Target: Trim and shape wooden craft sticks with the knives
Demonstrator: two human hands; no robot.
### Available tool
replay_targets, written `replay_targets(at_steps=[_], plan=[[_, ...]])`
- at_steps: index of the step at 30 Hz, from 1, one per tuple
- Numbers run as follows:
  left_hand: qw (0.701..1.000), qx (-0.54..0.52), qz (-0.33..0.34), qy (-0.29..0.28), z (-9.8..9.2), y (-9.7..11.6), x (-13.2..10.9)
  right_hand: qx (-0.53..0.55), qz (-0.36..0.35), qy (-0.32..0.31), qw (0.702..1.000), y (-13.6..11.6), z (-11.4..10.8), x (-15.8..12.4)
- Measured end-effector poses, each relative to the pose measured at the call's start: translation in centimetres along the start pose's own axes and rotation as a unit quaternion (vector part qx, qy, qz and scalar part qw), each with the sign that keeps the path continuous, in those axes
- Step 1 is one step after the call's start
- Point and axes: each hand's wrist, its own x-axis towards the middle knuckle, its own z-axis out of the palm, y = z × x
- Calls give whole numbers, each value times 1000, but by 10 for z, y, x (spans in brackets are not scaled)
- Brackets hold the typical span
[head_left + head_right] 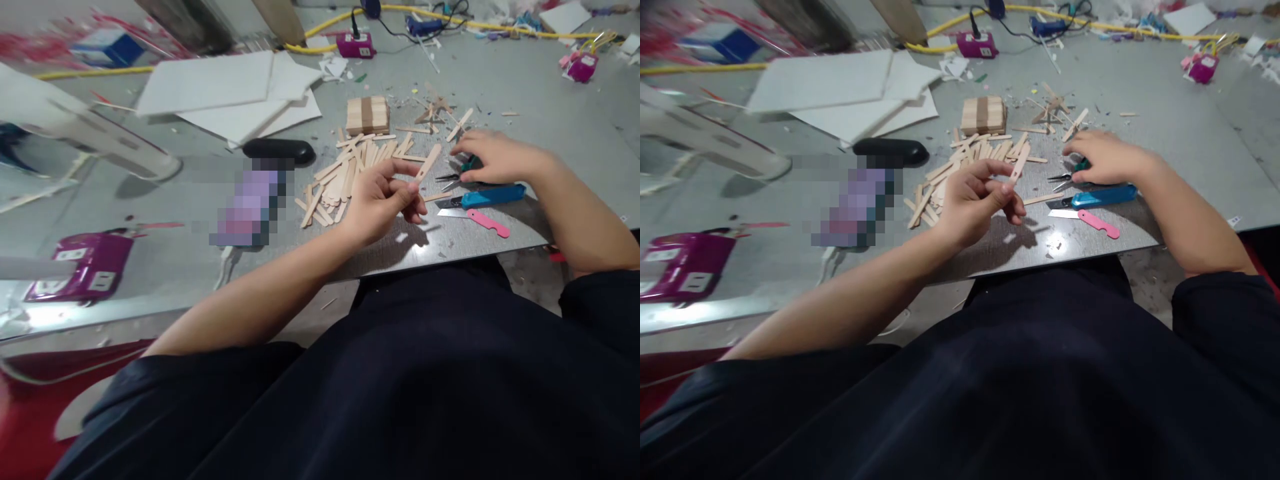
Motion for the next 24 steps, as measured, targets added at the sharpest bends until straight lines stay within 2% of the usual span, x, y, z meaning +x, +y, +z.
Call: replay_targets(at_steps=[2, 4, 7, 11, 16, 18, 20, 24], plan=[[999, -29, -1, -30, 0, 4, 1, 24, 6, -62, 998, 24, -7, -2], [996, -64, -5, -63, 1, 8, 2, 48, -17, -74, 996, 36, -8, -3], [989, -112, -29, -93, 0, 16, 1, 34, -16, -54, 998, 35, -5, -4], [985, -121, -88, -87, 0, 31, -2, -7, 2, -56, 998, 28, 0, -4], [979, -145, -102, -100, 0, 41, -6, 4, 16, -35, 999, 31, 2, 0], [981, -129, -114, -88, 1, 41, -6, 1, 27, -1, 1000, 22, -3, -6], [984, -109, -120, -69, 1, 38, -6, 1, 36, 27, 999, 3, -11, -17], [990, -94, -101, -39, 1, 30, -2, -8, 47, -38, 998, -55, -23, -44]])
